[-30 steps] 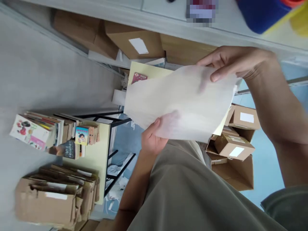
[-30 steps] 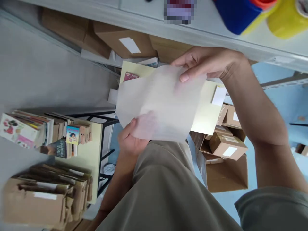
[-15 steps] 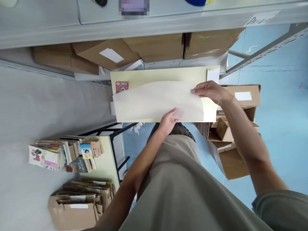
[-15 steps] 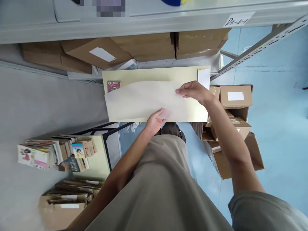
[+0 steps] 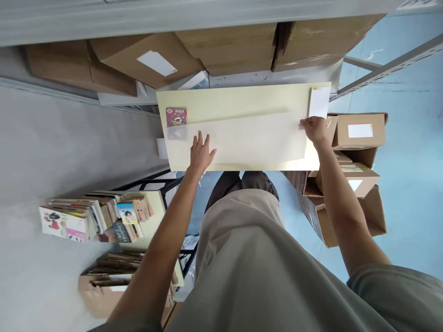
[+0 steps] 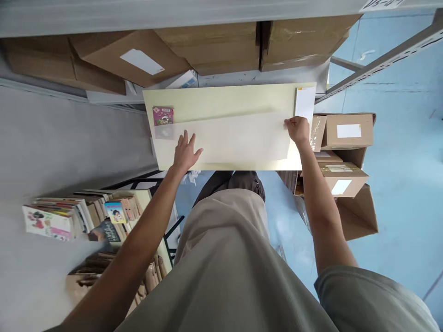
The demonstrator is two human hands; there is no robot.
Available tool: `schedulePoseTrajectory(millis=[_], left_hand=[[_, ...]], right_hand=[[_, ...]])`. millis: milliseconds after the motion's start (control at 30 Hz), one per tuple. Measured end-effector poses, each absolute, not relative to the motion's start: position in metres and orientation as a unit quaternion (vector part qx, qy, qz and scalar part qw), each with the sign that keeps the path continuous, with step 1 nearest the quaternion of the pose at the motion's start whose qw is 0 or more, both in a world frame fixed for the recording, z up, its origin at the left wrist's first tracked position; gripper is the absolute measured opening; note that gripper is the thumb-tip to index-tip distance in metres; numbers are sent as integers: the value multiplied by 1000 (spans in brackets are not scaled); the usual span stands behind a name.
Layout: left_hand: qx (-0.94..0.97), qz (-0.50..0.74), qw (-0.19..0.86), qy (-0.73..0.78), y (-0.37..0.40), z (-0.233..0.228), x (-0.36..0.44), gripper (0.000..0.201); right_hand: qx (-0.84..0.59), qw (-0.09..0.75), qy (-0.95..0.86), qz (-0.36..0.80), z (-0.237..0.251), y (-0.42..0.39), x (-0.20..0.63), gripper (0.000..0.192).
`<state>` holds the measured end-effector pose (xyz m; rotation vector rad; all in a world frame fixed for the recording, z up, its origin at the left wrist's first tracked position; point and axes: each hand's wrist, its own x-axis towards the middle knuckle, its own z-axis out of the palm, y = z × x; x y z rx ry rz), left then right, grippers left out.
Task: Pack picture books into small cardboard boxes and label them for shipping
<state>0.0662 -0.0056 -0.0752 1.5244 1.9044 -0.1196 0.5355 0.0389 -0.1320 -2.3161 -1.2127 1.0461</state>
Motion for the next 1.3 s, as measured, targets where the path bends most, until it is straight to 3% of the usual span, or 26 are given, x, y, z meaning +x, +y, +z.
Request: schedulePoseTrajectory(millis=[133, 367, 500, 600, 767, 867, 967, 1067, 1167, 1300], left_hand=[[658, -130, 331, 664, -12, -122, 36, 81], [670, -53, 363, 646, -26, -161, 25, 96], [670, -19, 369, 644, -29, -172, 20, 95], [653, 50, 416, 631, -21, -186, 2, 81], [518, 237, 517, 639, 14, -212, -63, 58], [467, 282, 492, 678, 40, -217, -107, 42], [475, 259, 394, 743, 67, -216, -139, 30], [489, 188, 322, 789, 96, -215, -151, 39], [494, 119, 329, 796, 124, -214, -150, 50], [510, 20, 373, 775, 157, -205, -149, 39]], right_hand=[[-857, 84, -401, 312, -150, 33, 521, 16], [-906, 61, -393, 145, -146, 13, 435, 24], [-808, 66, -481, 335, -139, 12, 318, 18], [-699, 43, -552, 453, -139, 18, 217, 31], [-633, -28, -618, 466, -149, 42, 88, 38], [-644, -59, -597, 474, -161, 54, 51, 43], [-646, -72, -566, 508, -172, 57, 45, 54], [-633, -59, -548, 543, -176, 55, 51, 61], [-624, -38, -525, 578, -176, 57, 56, 61], [-620, -39, -502, 602, -174, 62, 57, 61]])
